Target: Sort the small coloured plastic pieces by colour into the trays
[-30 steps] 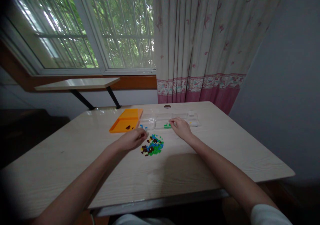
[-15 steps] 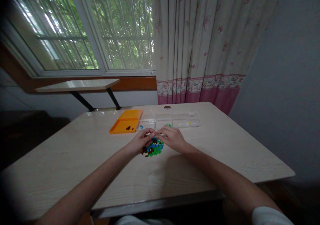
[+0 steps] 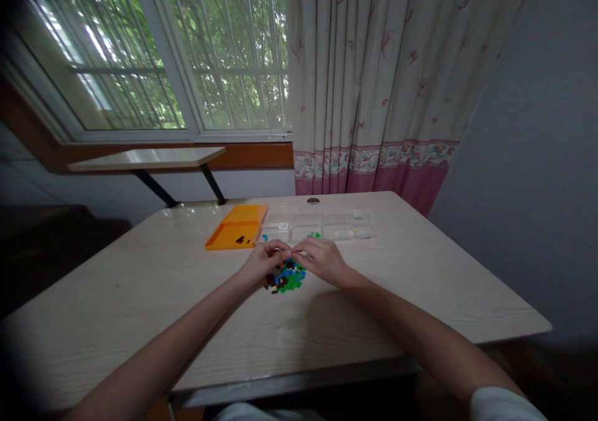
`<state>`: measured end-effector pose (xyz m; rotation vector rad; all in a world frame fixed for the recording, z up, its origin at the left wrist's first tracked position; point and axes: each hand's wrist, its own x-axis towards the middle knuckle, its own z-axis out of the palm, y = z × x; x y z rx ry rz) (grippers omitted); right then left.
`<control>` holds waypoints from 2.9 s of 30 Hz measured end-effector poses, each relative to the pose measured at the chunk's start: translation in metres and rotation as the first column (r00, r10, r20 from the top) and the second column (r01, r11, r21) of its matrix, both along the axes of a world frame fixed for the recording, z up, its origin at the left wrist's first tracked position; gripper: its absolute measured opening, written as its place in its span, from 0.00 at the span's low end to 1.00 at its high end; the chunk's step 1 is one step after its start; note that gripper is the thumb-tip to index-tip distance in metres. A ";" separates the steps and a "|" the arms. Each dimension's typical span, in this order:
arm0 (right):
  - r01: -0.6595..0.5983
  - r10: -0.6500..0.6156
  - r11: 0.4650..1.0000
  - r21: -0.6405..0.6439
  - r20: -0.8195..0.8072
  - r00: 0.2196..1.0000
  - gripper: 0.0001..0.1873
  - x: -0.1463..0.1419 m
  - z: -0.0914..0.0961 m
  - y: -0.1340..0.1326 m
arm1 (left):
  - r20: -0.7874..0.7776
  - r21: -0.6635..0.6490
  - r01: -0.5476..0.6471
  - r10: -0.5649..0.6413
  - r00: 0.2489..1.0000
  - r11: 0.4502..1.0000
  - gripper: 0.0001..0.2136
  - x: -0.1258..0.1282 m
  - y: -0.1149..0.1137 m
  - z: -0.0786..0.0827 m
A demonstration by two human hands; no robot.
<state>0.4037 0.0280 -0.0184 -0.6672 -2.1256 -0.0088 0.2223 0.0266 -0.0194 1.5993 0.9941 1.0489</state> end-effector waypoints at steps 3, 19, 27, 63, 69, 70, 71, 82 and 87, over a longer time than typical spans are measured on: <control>0.005 -0.006 0.999 0.031 0.028 1.000 0.07 0.001 0.000 0.001 | -0.004 0.002 -0.003 0.003 1.000 1.000 0.16 0.000 -0.001 0.000; -0.003 0.002 1.000 0.027 0.039 0.999 0.07 0.001 0.001 -0.001 | 0.025 -0.040 -0.016 0.017 1.000 0.999 0.15 0.000 -0.003 0.001; 0.001 -0.003 0.998 0.067 0.037 0.999 0.06 0.002 -0.001 0.001 | -0.031 0.019 0.019 -0.018 0.999 1.000 0.16 -0.004 0.003 -0.003; 0.081 -0.050 0.973 0.218 -0.146 0.988 0.04 0.034 0.028 -0.001 | -0.393 -0.234 0.344 -0.412 0.822 0.910 0.06 -0.059 0.001 0.040; 0.069 -0.037 0.974 0.214 -0.152 0.988 0.04 0.033 0.027 0.000 | -0.453 -0.241 0.425 -0.489 0.746 0.872 0.11 -0.059 0.006 0.029; 0.068 -0.034 0.975 0.213 -0.156 0.987 0.04 0.033 0.027 0.000 | -0.462 -0.246 0.425 -0.490 0.739 0.871 0.12 -0.059 0.006 0.028; 0.067 -0.033 0.975 0.213 -0.160 0.987 0.04 0.033 0.027 0.000 | -0.476 -0.248 0.421 -0.488 0.732 0.873 0.12 -0.059 0.007 0.027; 0.152 -0.176 0.967 0.206 0.105 0.979 0.06 0.052 0.034 0.011 | -0.489 -0.189 0.399 -0.438 0.754 0.897 0.10 -0.057 0.005 0.026; 0.499 -0.472 0.866 -0.030 0.283 0.835 0.11 0.100 0.041 0.039 | -0.460 -0.199 0.394 -0.440 0.771 0.897 0.09 -0.057 0.005 0.024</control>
